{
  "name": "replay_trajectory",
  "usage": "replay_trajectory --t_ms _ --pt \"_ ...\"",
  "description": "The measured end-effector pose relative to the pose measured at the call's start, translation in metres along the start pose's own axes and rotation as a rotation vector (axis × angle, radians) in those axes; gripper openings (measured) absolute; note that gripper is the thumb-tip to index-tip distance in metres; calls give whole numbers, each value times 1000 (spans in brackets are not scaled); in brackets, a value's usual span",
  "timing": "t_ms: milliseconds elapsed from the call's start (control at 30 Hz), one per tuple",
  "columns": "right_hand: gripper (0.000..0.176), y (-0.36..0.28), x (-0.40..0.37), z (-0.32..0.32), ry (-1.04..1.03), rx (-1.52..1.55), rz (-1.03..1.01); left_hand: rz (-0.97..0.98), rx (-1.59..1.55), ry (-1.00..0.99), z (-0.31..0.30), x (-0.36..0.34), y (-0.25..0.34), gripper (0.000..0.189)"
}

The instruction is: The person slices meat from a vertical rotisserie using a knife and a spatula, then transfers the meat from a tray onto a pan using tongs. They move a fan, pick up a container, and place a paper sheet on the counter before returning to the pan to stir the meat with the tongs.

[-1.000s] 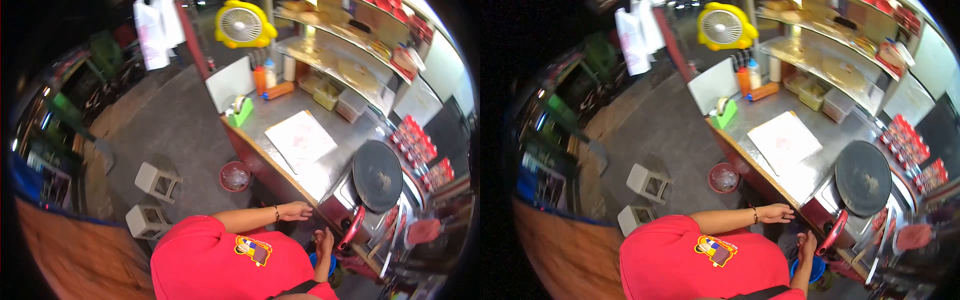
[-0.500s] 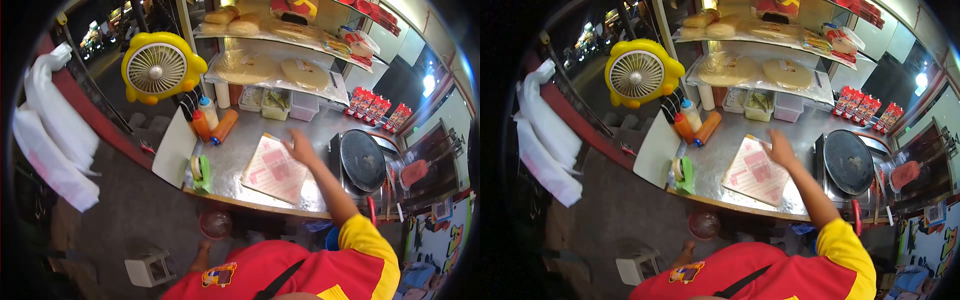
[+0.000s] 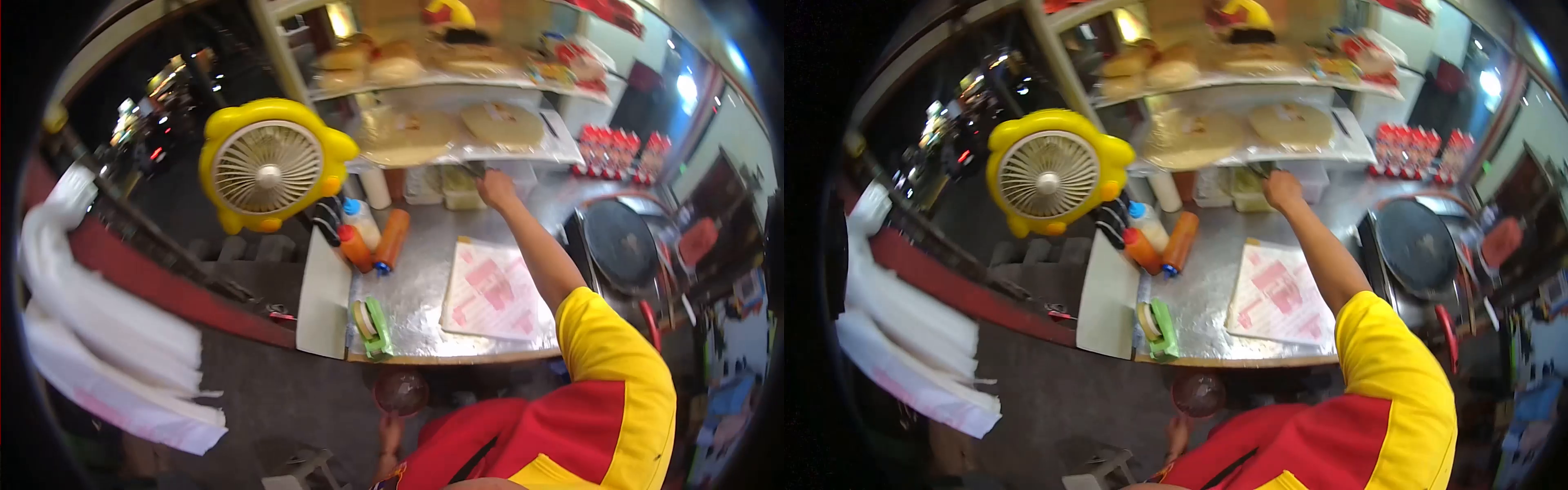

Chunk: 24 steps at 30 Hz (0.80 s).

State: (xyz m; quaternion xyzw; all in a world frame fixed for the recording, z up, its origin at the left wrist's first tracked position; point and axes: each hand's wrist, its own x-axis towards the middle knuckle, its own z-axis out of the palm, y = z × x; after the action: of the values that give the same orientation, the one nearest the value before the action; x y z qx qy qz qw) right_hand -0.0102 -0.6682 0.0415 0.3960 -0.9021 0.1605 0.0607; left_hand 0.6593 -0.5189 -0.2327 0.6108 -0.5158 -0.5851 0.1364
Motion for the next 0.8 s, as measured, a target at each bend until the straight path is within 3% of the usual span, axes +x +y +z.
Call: replay_trajectory --t_ms 33,67,167,267,333,367,400,433,467,500,533,600,633,700,733,800 --pt "43 4 -24 6 40 88 36 174 -79 -116 22 -7 54 34" --pt "37 10 -42 8 100 175 68 179 -234 -200 47 -30 132 26" --pt "39 34 -106 12 169 164 11 641 -102 -373 109 -13 224 21" --pt "38 48 -192 -50 219 429 21 886 -15 -403 170 -21 330 20" --pt "40 67 -258 -58 286 551 61 993 49 -416 203 -1 362 18" --pt "47 74 -290 -80 61 621 177 1076 80 -429 230 13 379 17" --pt "54 92 -328 -52 225 710 159 1130 228 -391 245 5 398 18" --pt "58 97 -366 -90 -45 827 284 1192 330 -435 266 55 394 20" --pt "55 102 -402 -110 -24 872 191 1140 305 -499 285 78 394 23" --pt "51 104 -433 -122 -10 823 192 1258 412 -489 300 75 415 27" --pt "47 112 -463 -121 3 822 228 1184 334 -543 326 71 428 33" --pt "47 121 -510 -121 45 815 245 1356 476 -512 374 108 467 48" --pt "48 120 -526 -132 75 818 288 1424 708 -450 392 110 500 62" --pt "48 125 -544 -130 66 827 362 1557 825 -245 443 137 540 78" --pt "48 126 -546 -129 79 824 377 1568 824 -262 463 145 557 78" --pt "47 132 -544 -132 96 863 375 1512 1147 -39 492 148 581 91"
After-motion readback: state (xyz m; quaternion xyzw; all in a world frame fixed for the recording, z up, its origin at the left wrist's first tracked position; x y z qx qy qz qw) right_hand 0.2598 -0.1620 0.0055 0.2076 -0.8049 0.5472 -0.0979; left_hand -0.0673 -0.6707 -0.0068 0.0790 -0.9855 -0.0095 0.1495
